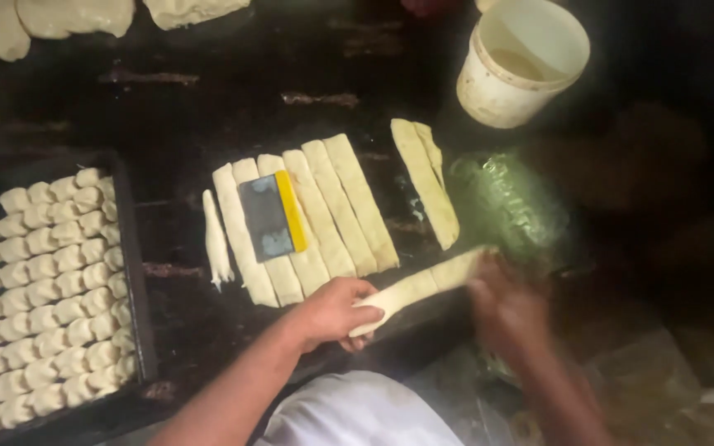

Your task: Manually shape small pieces of dough and arrange them on baking trays.

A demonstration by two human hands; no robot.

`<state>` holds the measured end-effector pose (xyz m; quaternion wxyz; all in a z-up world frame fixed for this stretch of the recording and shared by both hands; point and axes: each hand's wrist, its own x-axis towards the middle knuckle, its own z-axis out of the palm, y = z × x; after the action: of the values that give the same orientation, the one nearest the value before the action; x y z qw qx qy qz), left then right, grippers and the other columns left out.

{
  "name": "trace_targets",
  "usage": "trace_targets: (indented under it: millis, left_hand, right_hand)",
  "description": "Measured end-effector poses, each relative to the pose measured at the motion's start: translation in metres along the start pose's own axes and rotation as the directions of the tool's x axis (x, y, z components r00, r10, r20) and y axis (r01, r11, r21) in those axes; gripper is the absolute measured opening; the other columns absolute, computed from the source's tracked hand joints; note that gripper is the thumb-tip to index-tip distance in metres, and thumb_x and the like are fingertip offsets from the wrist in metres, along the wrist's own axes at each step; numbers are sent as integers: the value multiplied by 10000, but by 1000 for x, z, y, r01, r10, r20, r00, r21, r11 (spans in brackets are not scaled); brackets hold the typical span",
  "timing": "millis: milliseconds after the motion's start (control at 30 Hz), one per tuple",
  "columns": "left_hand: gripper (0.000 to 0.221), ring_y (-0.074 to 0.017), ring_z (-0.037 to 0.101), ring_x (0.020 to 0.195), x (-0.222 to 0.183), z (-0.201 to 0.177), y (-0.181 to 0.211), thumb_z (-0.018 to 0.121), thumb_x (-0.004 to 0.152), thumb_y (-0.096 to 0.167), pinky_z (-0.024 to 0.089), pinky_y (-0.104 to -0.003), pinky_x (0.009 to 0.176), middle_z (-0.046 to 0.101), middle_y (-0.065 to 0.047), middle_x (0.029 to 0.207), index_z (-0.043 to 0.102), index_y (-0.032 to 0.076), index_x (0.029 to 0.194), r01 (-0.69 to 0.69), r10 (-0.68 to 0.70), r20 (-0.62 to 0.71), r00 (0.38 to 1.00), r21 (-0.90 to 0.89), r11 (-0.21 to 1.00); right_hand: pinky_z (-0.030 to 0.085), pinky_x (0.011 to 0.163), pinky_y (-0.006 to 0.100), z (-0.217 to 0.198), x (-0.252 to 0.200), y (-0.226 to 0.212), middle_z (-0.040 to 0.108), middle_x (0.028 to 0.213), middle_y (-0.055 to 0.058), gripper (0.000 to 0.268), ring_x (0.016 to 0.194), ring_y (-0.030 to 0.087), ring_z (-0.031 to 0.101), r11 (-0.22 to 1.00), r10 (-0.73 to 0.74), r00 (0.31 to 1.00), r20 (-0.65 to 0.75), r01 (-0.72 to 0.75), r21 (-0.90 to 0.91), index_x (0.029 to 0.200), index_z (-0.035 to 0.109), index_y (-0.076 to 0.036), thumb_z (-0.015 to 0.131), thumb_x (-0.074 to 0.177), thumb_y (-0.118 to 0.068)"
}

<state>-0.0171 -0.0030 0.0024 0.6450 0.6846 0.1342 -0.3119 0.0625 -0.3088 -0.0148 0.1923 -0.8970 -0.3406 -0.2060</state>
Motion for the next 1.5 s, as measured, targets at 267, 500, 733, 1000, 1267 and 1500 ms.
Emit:
trace_targets:
  millis: [267, 500, 733, 1000, 1267, 1500]
  left_hand:
    - [307, -161, 651, 531, -13, -13, -8, 654, 928, 189, 554, -296, 486, 694, -96, 736, 681, -21, 1149, -36, 50, 73, 996, -172, 984]
    - [314, -170, 660, 523, -35, -34, -26, 605, 918, 232, 555, -303, 480, 697, -86, 744, 684, 3, 1119, 9, 0, 69, 998, -125, 992]
    - [297, -170, 661, 513, -42, -41, -53, 598, 941, 238, 546, -309, 457, 699, -93, 748, 675, -12, 1083, -80, 91, 70, 993, -153, 985]
    - [349, -172, 627, 472, -41, -54, -90, 658, 922, 191, 502, -322, 399, 691, -117, 740, 506, 22, 1186, -136, 134, -21, 991, -206, 969]
    - [492, -191, 645, 476, -46, -60, -122, 781, 786, 154, 520, -331, 398, 701, -128, 736, 519, 89, 1198, -319, 305, -126, 944, -110, 941]
    - [351, -368, 739, 760, -69, -77, -129, 817, 781, 243, 585, -460, 686, 731, -216, 795, 662, 46, 1026, -494, 578, -255, 775, 325, 807]
  right_hand:
    - [240, 1186, 585, 23, 1, -35, 567, 1489, 173, 494, 1446, 356, 427, 976, 214, 964, 161, -205, -72, 1407, 623, -89, 549, 996, -352]
    - [338, 1158, 477, 30, -4, -92, 528, 1501, 129, 464, 1389, 316, 493, 781, 525, 807, 271, -583, 225, 1401, 613, -160, 610, 992, -378]
    - [406, 1166, 423, 35, -5, -136, 623, 1435, 115, 429, 1346, 288, 576, 885, 424, 893, 150, -444, 139, 1399, 615, -149, 528, 1031, -351]
    - [191, 1194, 604, 59, -24, -182, 519, 1515, 186, 536, 1450, 387, 400, 990, 129, 979, 159, -117, -81, 1456, 574, -73, 551, 990, -337]
    - [145, 1216, 627, 73, -27, -236, 560, 1510, 85, 456, 1438, 294, 463, 966, 259, 927, 270, -245, -87, 1410, 629, -185, 567, 975, -305]
    - [179, 1217, 582, 70, -19, -285, 588, 1473, 118, 441, 1408, 315, 490, 979, 205, 954, 216, -196, -65, 1384, 644, -147, 591, 971, -294]
